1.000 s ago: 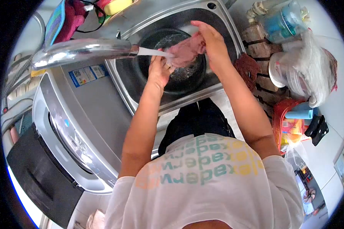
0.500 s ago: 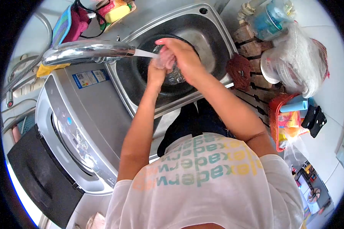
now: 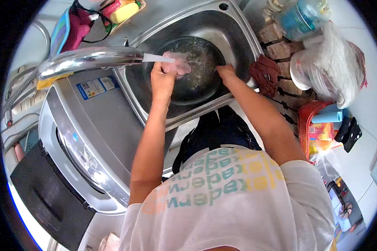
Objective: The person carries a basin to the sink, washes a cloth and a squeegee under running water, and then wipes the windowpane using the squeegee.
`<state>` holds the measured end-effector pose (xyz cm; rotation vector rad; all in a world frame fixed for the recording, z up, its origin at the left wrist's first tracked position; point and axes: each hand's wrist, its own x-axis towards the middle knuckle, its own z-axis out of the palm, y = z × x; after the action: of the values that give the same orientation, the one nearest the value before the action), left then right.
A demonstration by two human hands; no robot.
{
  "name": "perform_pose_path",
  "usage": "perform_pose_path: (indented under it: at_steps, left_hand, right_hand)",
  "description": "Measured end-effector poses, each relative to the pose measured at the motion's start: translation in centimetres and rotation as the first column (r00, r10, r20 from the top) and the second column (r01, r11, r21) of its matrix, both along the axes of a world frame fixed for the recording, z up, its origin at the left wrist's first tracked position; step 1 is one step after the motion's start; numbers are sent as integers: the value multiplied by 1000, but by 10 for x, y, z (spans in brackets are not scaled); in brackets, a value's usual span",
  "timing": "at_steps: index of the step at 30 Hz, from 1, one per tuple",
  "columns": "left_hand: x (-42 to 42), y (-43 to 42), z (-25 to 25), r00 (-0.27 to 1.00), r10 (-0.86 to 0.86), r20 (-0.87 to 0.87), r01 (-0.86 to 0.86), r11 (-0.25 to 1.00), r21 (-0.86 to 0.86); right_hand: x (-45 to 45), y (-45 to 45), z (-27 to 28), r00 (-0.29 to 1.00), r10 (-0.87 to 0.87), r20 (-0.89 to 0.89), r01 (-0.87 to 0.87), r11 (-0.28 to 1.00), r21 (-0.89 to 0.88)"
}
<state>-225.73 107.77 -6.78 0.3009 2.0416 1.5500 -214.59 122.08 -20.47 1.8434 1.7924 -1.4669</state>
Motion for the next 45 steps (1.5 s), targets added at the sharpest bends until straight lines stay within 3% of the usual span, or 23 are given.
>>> perform_pose_path:
  at_steps: [1, 4, 7, 8, 10, 12, 15, 18, 27, 30, 33, 36, 39, 42, 45]
  left_hand:
    - [1, 0, 2, 1000, 21, 16, -22, 1000, 23]
    - [4, 5, 14, 996, 72, 47, -77, 991, 114]
    - [4, 6, 23, 995, 90, -52, -83, 990, 117]
    - [4, 7, 26, 992, 122, -30, -117, 984, 136]
    - [3, 7, 36, 995, 103, 18, -104, 972, 212]
    - [2, 5, 37, 994, 108, 18, -109, 952, 287]
    - [-2, 0, 32, 986, 140, -88, -118, 967, 225]
    - [-3, -2, 33, 984, 169, -58, -147, 951, 273]
    - [-1, -6, 48, 983, 178, -45, -163, 957, 239]
    - [-2, -5, 49, 982, 185, -28, -170, 946, 276]
    - [-3, -5, 50, 981, 192, -27, -177, 947, 269]
    - [-4, -6, 50, 975, 209, -76, -186, 954, 237]
    - [-2, -7, 58, 975, 213, -64, -191, 951, 244]
    - [0, -10, 59, 976, 212, -45, -195, 950, 245]
    - [-4, -14, 54, 967, 232, -107, -203, 952, 227]
  right_hand:
    - [2, 2, 4, 999, 49, 8, -50, 989, 140]
    - [-2, 18, 27, 960, 1, -281, 75, 963, 259]
    - [-10, 18, 102, 962, 227, -154, -166, 929, 331]
    - [-11, 16, 108, 944, 305, -123, -214, 855, 473]
    - [-12, 15, 125, 924, 373, -81, -273, 795, 542]
    - [-15, 12, 138, 894, 444, -49, -317, 708, 630]
    - [-18, 6, 161, 818, 575, -26, -345, 527, 777]
    - [-23, 1, 175, 748, 663, 28, -314, 317, 895]
    - [-16, 4, 214, 663, 712, 230, -247, -82, 965]
    - [-16, 6, 215, 684, 698, 214, -209, -94, 973]
    - [-16, 8, 208, 738, 662, 132, -236, 69, 969]
    - [-12, 19, 182, 806, 582, -111, -168, 405, 899]
    - [-11, 35, 126, 882, 332, -335, -108, 834, 542]
    - [-3, 30, 69, 861, 24, -508, 96, 973, 208]
    - [9, 34, 64, 900, 88, -427, 43, 957, 288]
